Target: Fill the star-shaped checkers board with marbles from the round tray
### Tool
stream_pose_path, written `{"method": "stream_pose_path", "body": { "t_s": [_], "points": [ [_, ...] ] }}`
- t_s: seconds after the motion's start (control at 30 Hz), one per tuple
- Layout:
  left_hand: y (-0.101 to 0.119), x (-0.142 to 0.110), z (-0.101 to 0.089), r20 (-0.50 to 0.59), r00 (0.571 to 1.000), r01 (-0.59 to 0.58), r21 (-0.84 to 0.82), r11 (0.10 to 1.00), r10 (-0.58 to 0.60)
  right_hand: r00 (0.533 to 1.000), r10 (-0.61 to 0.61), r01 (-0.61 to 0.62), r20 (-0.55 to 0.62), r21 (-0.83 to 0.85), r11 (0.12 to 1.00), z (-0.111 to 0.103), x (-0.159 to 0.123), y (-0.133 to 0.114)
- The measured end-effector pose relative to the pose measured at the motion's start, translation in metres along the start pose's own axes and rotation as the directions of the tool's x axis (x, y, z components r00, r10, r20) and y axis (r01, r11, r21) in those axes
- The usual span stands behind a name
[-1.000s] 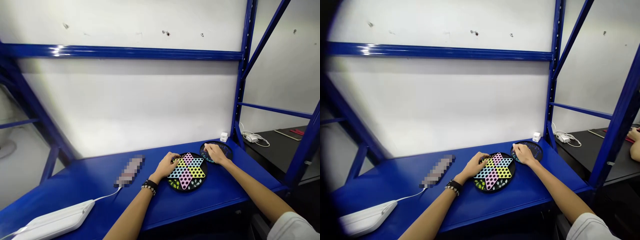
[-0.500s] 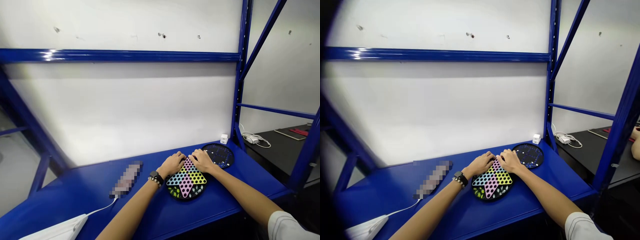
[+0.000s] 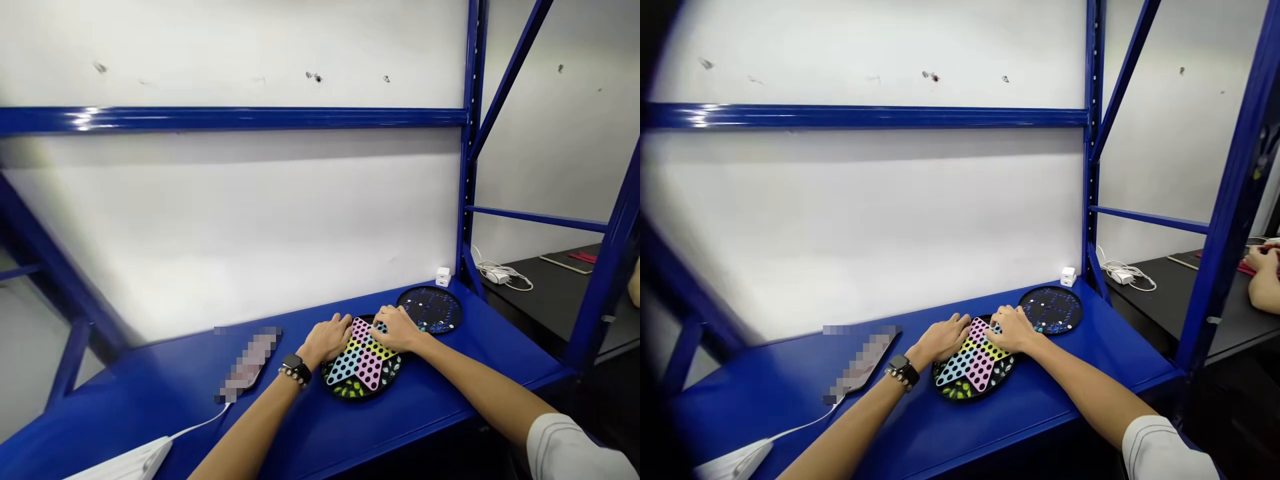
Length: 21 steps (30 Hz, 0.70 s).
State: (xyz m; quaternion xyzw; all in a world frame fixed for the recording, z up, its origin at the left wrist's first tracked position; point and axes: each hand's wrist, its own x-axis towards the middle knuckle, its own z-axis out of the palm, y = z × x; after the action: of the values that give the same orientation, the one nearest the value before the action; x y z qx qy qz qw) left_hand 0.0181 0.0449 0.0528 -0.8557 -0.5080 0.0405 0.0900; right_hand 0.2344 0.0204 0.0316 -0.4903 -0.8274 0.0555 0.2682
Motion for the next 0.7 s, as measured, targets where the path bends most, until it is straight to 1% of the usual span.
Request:
{"method": "stream_pose_path", "body": {
  "t_s": [0.1,0.2,0.4,0.53,0.6,0.7],
  "points": [
    [0.000,0.001,0.002,0.022,1.000,0.005,0.020,1.000,-0.006,1.000,0.001,-0.001,0.004,0.003,1.000,0.001,0.000,0.001],
    [-0.002,0.003,0.003,0.032,0.999,-0.019,0.019,1.000,0.018,1.000,0.003,-0.003,0.000,0.004,1.000,0.003,-0.001,0.003],
    [-0.011,0.006,0.007,0.006,0.999,-0.051,-0.108,0.993,0.052,1.000,0.013,-0.013,0.003,0.008,1.000,0.004,-0.002,0.004],
    [-0.015,0.010,0.009,-0.008,1.000,-0.016,-0.179,0.984,0.014,1.000,0.018,-0.018,0.012,0.017,1.000,0.003,-0.002,0.002],
    [-0.016,0.011,0.008,-0.013,1.000,0.015,-0.170,0.985,-0.017,1.000,0.025,-0.025,0.018,0.018,1.000,0.003,-0.003,0.002],
    [-0.015,0.009,0.007,-0.050,0.998,0.041,-0.140,0.989,-0.049,0.999,0.030,-0.030,0.017,0.025,0.999,0.002,-0.003,0.002]
  ]
}}
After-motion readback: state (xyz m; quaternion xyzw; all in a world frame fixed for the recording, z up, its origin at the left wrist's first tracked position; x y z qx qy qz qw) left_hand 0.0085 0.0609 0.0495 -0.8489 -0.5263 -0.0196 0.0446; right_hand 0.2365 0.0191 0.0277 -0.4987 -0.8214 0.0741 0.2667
